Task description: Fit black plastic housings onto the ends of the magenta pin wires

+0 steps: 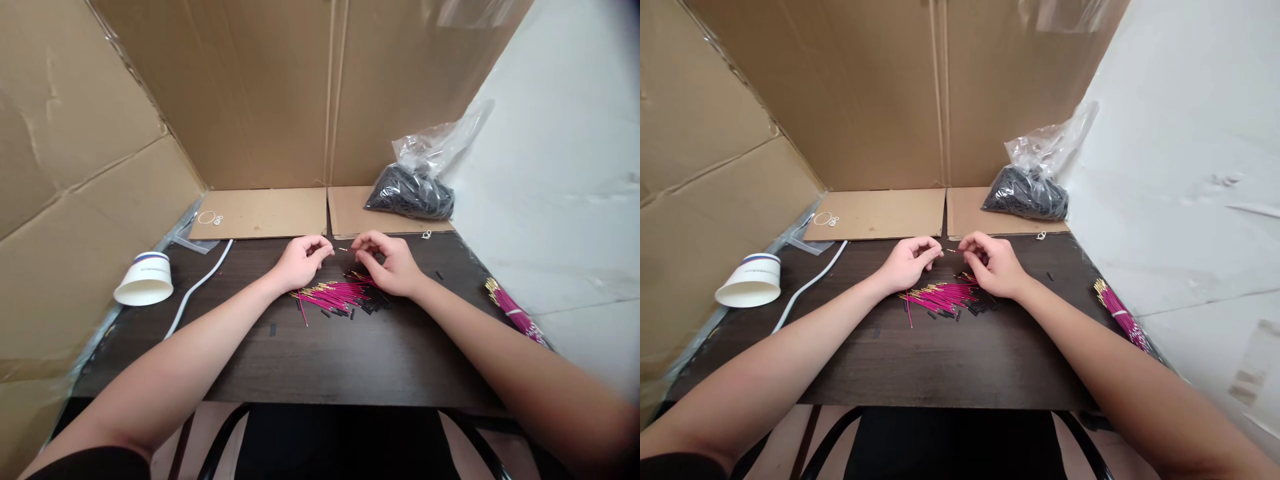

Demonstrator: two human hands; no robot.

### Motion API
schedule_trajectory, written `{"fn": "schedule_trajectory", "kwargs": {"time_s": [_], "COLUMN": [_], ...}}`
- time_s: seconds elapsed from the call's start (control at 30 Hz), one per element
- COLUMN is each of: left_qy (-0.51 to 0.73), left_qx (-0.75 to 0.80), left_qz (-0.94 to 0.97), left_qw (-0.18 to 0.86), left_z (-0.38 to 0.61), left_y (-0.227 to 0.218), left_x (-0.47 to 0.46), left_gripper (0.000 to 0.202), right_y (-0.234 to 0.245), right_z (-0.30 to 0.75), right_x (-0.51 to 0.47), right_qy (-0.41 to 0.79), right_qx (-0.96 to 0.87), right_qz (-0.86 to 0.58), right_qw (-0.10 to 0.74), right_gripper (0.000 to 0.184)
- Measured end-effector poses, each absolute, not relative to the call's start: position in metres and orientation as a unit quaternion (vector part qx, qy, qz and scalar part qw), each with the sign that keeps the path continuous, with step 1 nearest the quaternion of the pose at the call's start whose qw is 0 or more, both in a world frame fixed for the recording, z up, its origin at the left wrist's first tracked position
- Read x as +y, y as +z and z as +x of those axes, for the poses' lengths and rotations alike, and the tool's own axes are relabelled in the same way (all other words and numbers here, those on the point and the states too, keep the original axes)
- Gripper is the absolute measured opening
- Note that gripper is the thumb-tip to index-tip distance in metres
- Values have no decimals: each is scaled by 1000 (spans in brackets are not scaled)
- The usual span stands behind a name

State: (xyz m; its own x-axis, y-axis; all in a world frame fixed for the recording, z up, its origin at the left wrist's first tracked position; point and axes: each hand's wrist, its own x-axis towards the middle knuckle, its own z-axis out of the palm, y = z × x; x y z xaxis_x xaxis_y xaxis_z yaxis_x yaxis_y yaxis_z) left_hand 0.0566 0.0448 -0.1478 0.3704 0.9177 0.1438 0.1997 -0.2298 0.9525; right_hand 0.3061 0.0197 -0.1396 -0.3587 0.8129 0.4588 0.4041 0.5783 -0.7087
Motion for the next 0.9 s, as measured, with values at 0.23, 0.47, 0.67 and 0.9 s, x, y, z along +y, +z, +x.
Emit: {"fn": "schedule_trajectory", "kwargs": {"time_s": [0.23,0.47,0.67,0.9], "left_qy": [384,384,382,372], "left_qx": [404,407,408,416], "left_qz": [689,694,691,716], "left_qw": [463,454,458,421], "left_z": [58,58,58,58], "left_y": [-148,-148,-148,-147], "left_x": [43,42,42,41], "left_gripper": [21,19,20,20], "right_y": [-139,-138,-137,-137], "right_z": [306,307,307,308], "right_x": [19,19,18,19], "right_qy": [221,216,208,210], "right_qx": [-802,-809,-809,-814], "right_qz": [-378,-373,-380,-374], "right_qw": [407,400,396,391], "right_gripper": [7,7,8,9]}}
